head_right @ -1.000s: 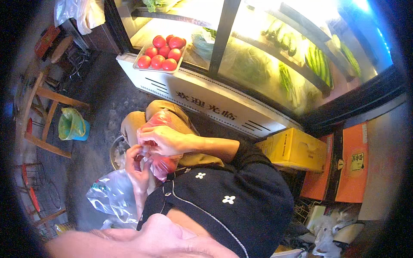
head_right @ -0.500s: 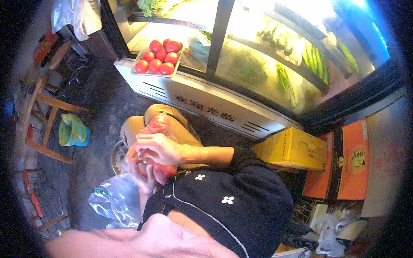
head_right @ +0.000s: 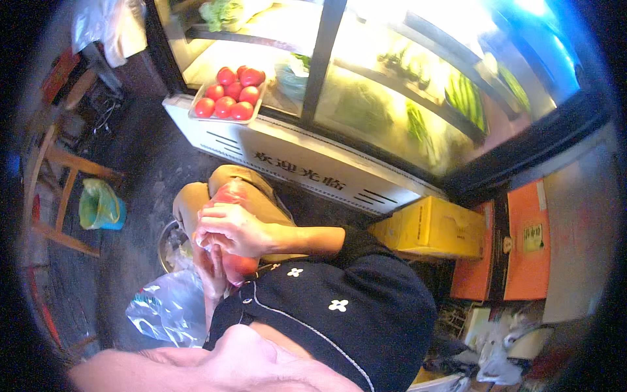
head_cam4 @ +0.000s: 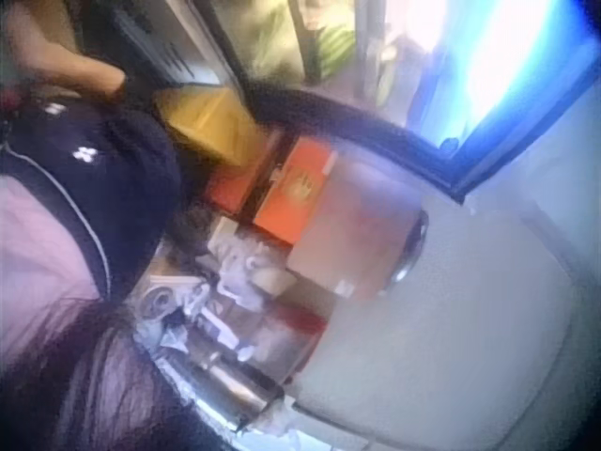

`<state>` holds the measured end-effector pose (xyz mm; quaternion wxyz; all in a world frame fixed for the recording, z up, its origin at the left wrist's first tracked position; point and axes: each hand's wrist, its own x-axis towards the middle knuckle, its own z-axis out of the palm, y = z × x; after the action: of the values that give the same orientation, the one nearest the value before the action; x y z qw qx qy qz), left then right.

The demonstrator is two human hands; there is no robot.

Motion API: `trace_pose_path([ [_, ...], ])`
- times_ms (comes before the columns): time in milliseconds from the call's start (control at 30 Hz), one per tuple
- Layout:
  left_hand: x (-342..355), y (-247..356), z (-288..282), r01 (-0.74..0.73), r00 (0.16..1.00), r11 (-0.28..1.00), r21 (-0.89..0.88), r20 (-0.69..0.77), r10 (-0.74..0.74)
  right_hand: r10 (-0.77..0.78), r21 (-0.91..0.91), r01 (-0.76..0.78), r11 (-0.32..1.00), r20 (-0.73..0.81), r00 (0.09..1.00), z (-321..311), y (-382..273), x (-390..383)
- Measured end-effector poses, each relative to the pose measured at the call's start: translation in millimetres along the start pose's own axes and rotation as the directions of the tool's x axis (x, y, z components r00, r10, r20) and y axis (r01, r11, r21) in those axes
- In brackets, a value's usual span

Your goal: The person sits on the floor and transfers tomatoes from a plastic bag into a white tray, then places the tray into a refrigerated display case. The person also briefly handles a smartphone.

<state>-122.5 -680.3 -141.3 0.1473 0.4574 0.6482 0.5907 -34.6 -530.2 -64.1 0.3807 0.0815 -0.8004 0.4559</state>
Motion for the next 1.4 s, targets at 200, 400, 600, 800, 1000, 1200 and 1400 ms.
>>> trace_pose_path([
  [200,-12.3,-8.1,5.3,-0.048,0.987,0.865,0.5,-0.109,0.118,0.295,-0.157,-0.259,0.953,0.288,0.911,-20.7,-15.2,-4.1],
  [400,5.4,5.7,7.0,-0.095,0.991,0.974,0.208,-0.076,0.113,0.638,-0.341,-0.54,0.77,0.39,0.664,-9.6,-4.4,-45.1],
  [600,72.7,49.8,-20.6,-0.278,0.947,0.954,0.108,0.198,0.254,0.436,-0.167,-0.405,0.899,0.253,0.864,-13.3,2.6,-15.0],
  [800,165.2,125.0,-47.0,-0.561,0.757,0.754,0.342,0.581,0.3,0.59,0.1,-0.582,0.807,-0.101,0.801,-12.9,-1.2,16.6],
  [1000,245.4,48.1,-34.5,-0.122,0.992,0.938,-0.324,-0.01,0.126,0.22,-0.286,-0.392,0.875,-0.486,0.846,-72.9,26.1,35.5],
  [1200,297.1,-182.7,65.2,0.749,0.597,0.344,-0.566,0.353,-0.72,0.132,-0.404,-0.376,0.834,-0.515,0.847,-124.9,42.6,32.2],
  [1400,325.3,-212.4,105.4,0.756,0.643,0.297,-0.583,0.581,-0.499,0.152,-0.337,-0.398,0.853,-0.57,0.808,-148.9,82.5,76.9],
])
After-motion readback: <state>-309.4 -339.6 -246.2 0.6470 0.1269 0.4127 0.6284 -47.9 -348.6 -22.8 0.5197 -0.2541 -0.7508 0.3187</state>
